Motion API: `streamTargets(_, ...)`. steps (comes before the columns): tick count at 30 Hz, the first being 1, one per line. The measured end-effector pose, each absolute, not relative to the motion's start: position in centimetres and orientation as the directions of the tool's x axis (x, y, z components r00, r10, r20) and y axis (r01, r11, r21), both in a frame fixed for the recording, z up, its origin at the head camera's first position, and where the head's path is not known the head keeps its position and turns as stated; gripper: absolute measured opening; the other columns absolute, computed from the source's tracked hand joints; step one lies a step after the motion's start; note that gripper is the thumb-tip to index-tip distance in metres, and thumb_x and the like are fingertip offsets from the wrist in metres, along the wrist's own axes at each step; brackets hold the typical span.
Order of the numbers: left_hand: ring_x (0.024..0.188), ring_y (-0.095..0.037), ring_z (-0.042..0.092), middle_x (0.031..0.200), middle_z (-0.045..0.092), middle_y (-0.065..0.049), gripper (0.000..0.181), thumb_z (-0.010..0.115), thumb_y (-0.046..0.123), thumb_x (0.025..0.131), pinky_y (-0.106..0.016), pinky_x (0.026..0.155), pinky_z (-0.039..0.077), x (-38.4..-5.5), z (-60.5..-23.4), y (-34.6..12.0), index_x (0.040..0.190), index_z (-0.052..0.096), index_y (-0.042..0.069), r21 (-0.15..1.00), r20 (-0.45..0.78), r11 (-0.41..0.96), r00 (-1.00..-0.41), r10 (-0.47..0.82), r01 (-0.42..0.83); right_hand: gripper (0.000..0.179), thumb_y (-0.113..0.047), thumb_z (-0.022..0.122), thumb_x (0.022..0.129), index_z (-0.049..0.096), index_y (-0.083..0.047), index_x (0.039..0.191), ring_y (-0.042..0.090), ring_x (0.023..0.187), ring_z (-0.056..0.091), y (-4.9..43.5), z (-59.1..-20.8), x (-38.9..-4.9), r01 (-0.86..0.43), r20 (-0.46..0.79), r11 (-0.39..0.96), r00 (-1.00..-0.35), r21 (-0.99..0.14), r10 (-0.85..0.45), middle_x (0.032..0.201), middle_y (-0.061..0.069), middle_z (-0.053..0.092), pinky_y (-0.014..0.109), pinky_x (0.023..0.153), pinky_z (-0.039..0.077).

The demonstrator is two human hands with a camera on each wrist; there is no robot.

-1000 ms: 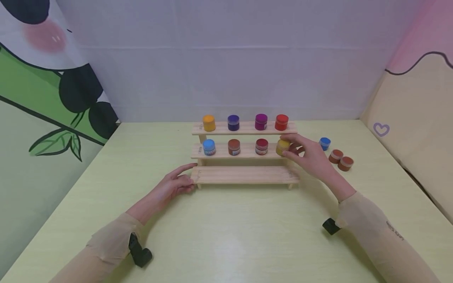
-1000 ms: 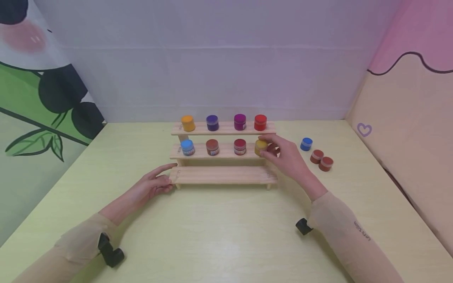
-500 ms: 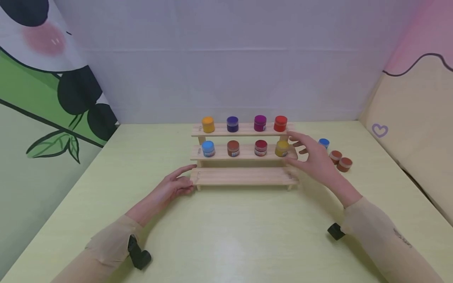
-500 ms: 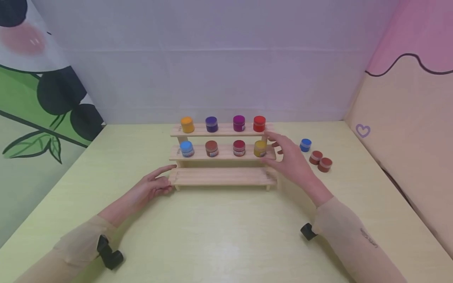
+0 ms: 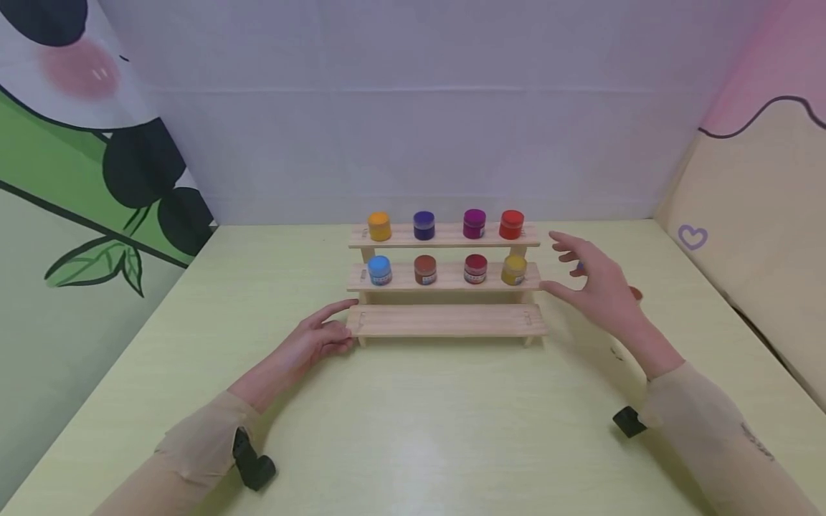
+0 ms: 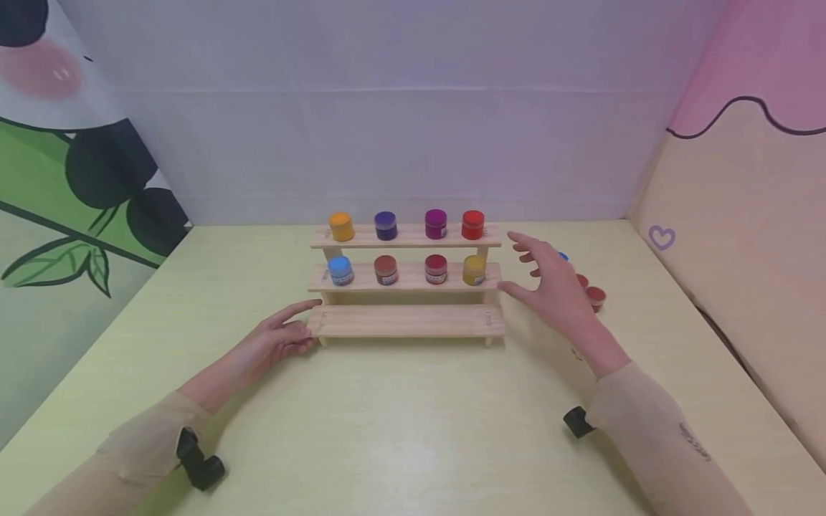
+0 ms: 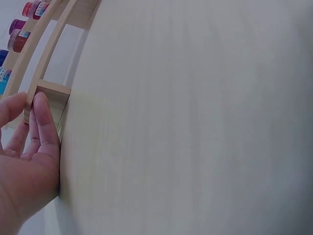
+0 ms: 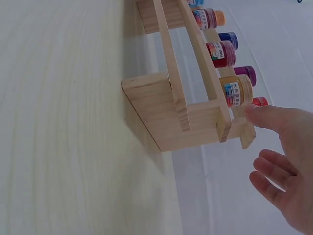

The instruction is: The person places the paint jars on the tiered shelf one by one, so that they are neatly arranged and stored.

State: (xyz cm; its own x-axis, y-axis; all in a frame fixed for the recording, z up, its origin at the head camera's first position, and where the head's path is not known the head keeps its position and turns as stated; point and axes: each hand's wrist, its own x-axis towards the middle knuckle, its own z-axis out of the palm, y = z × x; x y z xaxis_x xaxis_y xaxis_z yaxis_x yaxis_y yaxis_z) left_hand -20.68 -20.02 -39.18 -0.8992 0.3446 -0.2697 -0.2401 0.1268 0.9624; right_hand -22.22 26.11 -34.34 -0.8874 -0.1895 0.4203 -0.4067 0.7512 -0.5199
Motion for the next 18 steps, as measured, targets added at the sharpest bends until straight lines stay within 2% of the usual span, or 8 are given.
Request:
streamTargets(6, 0.087, -0.004, 0.066, 0.097, 0.066, 0.006, 0.061, 0.051, 0.011, 0.101, -0.018, 0.082, 0.055, -20.7, -39.1, -20.0, 0.157, 0.026, 0.014, 0.963, -0.267, 0.13, -0.899, 0.346, -0.236, 0.077, -0.017, 0.08, 0.084, 0.041, -0.017, 0.15, 0.031, 0.109, 0.061, 27.4, -34.0, -22.0, -0.371, 0.414, 0.782, -0.896, -0.502, -0.159, 0.135, 0.016, 0.058, 0.021, 0.083, 0.048)
streamTargets(10, 0.087, -0.004, 0.065, 0.098, 0.066, 0.006, 0.061, 0.052, 0.012, 0.101, -0.018, 0.082, 0.055, -20.7, -39.1, -20.0, 0.156, 0.027, 0.015, 0.962, -0.269, 0.135, -0.9, 0.344, -0.236, 0.078, -0.019, 0.079, 0.085, 0.038, -0.017, 0.152, 0.034, 0.106, 0.062, 28.3, -33.6, -21.8, -0.335, 0.386, 0.8, -0.912, -0.498, -0.141, 0.137, 0.018, 0.056, 0.032, 0.082, 0.054)
streamTargets(12, 0.087, -0.004, 0.065, 0.098, 0.066, 0.006, 0.061, 0.052, 0.012, 0.1, -0.018, 0.082, 0.055, -20.7, -39.1, -20.0, 0.156, 0.027, 0.015, 0.962, -0.269, 0.135, -0.9, 0.343, -0.237, 0.079, -0.02, 0.079, 0.085, 0.038, -0.017, 0.152, 0.035, 0.106, 0.062, 28.7, -33.5, -21.8, -0.316, 0.375, 0.805, -0.918, -0.502, -0.127, 0.138, 0.019, 0.055, 0.033, 0.081, 0.054)
streamTargets(14, 0.087, -0.004, 0.065, 0.099, 0.066, 0.006, 0.062, 0.052, 0.012, 0.1, -0.018, 0.082, 0.055, -20.7, -39.1, -20.0, 0.156, 0.027, 0.014, 0.962, -0.27, 0.134, -0.9, 0.342, -0.238, 0.079, -0.02, 0.078, 0.085, 0.038, -0.017, 0.152, 0.035, 0.109, 0.06, 29.1, -33.5, -21.8, -0.302, 0.367, 0.802, -0.924, -0.515, -0.112, 0.139, 0.019, 0.054, 0.022, 0.081, 0.052)
streamTargets(17, 0.087, -0.004, 0.065, 0.098, 0.066, 0.006, 0.062, 0.052, 0.012, 0.1, -0.018, 0.083, 0.055, -20.7, -39.1, -20.0, 0.156, 0.027, 0.014, 0.962, -0.271, 0.134, -0.9, 0.341, -0.239, 0.079, -0.021, 0.079, 0.085, 0.038, -0.018, 0.152, 0.035, 0.111, 0.059, 29.8, -33.5, -21.8, -0.293, 0.368, 0.797, -0.925, -0.528, -0.096, 0.139, 0.019, 0.054, 0.002, 0.075, 0.039)
streamTargets(18, 0.087, -0.004, 0.065, 0.098, 0.066, 0.006, 0.062, 0.052, 0.012, 0.1, -0.018, 0.083, 0.055, -20.7, -39.1, -20.0, 0.156, 0.027, 0.014, 0.962, -0.27, 0.134, -0.9, 0.342, -0.238, 0.079, -0.021, 0.079, 0.085, 0.038, -0.018, 0.152, 0.035, 0.111, 0.059, 30.0, -33.5, -21.8, -0.295, 0.373, 0.795, -0.923, -0.53, -0.094, 0.139, 0.019, 0.054, -0.001, 0.074, 0.037)
